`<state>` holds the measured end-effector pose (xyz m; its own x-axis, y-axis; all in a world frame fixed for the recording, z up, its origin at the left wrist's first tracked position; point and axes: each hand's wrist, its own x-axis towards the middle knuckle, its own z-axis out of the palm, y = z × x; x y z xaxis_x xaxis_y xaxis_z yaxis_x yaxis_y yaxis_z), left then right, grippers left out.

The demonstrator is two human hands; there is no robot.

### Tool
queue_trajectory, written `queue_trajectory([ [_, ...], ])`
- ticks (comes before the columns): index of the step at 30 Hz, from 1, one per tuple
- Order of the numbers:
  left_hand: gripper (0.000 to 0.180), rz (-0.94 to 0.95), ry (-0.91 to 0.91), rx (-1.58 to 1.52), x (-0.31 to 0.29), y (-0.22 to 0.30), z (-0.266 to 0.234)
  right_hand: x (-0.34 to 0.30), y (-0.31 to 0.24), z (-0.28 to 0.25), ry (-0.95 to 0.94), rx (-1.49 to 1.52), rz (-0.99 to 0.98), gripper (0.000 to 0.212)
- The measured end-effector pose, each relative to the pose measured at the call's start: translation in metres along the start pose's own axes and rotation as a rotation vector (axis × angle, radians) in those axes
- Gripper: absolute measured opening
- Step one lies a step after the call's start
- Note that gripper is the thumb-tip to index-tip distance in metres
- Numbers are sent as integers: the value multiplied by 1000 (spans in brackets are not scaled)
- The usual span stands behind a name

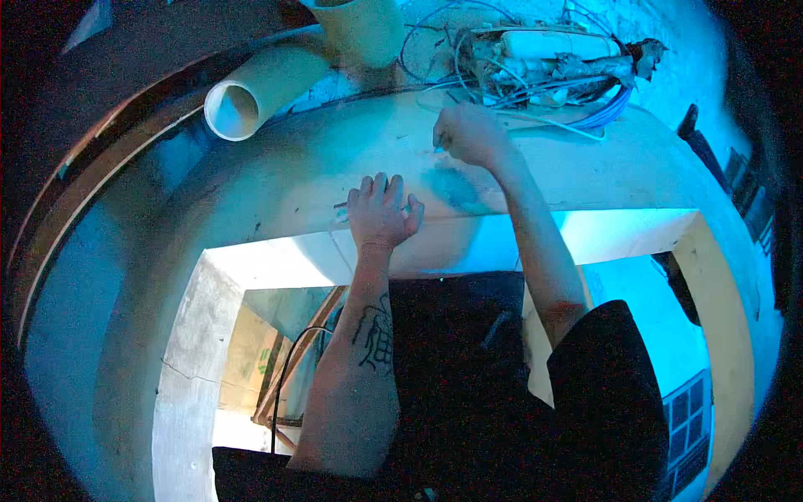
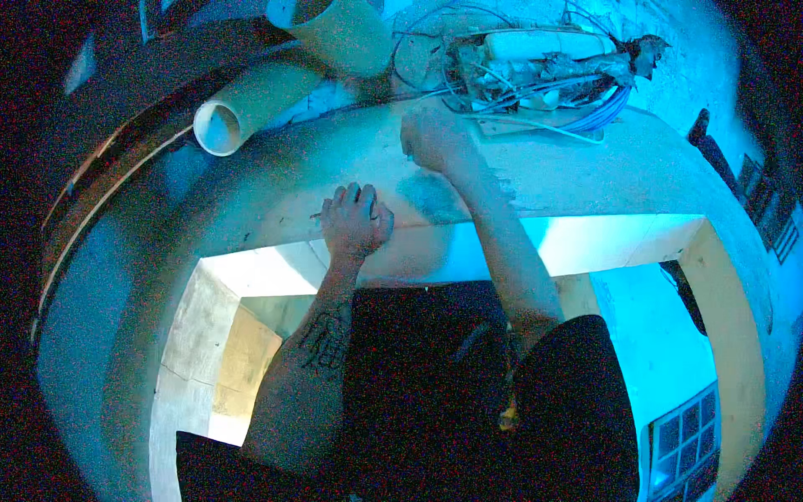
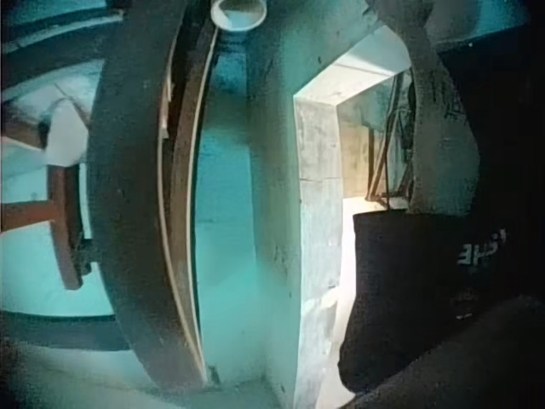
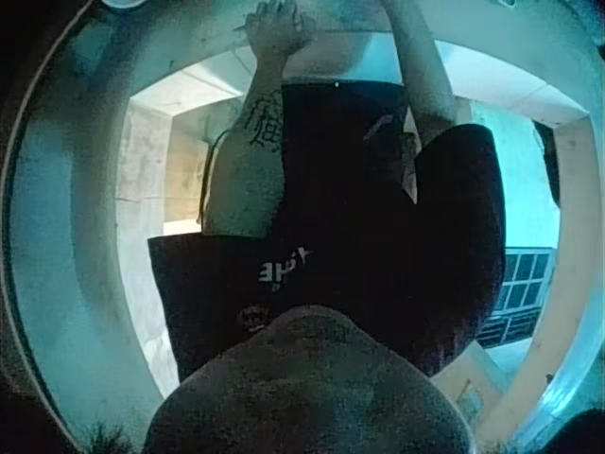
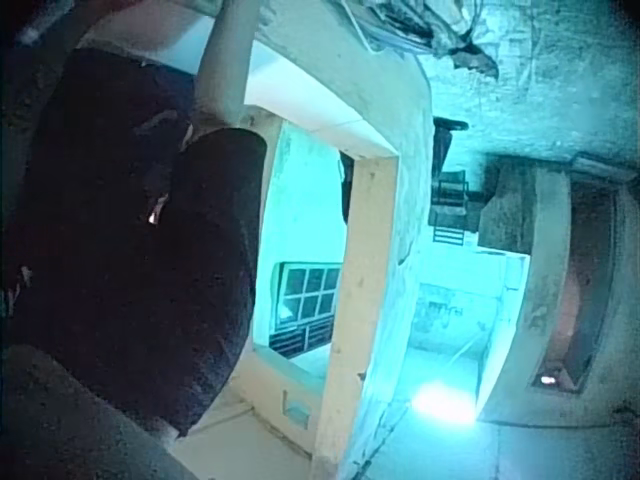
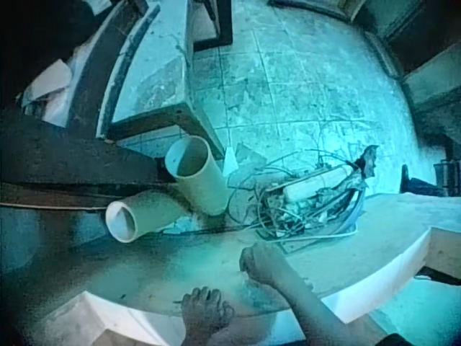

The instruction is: Scrape and smooth a small area on a wall or counter surface using a scraper tool.

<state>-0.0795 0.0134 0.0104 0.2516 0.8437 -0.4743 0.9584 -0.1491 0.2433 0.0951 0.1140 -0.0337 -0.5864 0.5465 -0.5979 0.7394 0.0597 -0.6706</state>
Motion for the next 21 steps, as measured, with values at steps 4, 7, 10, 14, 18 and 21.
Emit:
queue_trajectory([
  [4, 28, 9, 18, -1, 8, 8, 6, 11, 25, 73, -37, -207, 144, 9],
  [7, 28, 13, -13, -5, 4, 10, 7, 24, 32, 60, -10, -243, 58, 12],
  [10, 29, -33, -56, -45, -1, 3, 4, 30, 16, 20, -66, -175, 95, 9],
  [14, 30, -19, -37, -49, 7, 9, 4, 17, 25, 61, 19, -174, 182, 7],
  [18, 28, -1, -28, -40, 6, 11, 5, 29, 42, 62, -56, -226, 130, 17],
  [21, 27, -35, -57, -5, -1, 1, 0, 34, 26, 33, -25, -163, 128, 12],
])
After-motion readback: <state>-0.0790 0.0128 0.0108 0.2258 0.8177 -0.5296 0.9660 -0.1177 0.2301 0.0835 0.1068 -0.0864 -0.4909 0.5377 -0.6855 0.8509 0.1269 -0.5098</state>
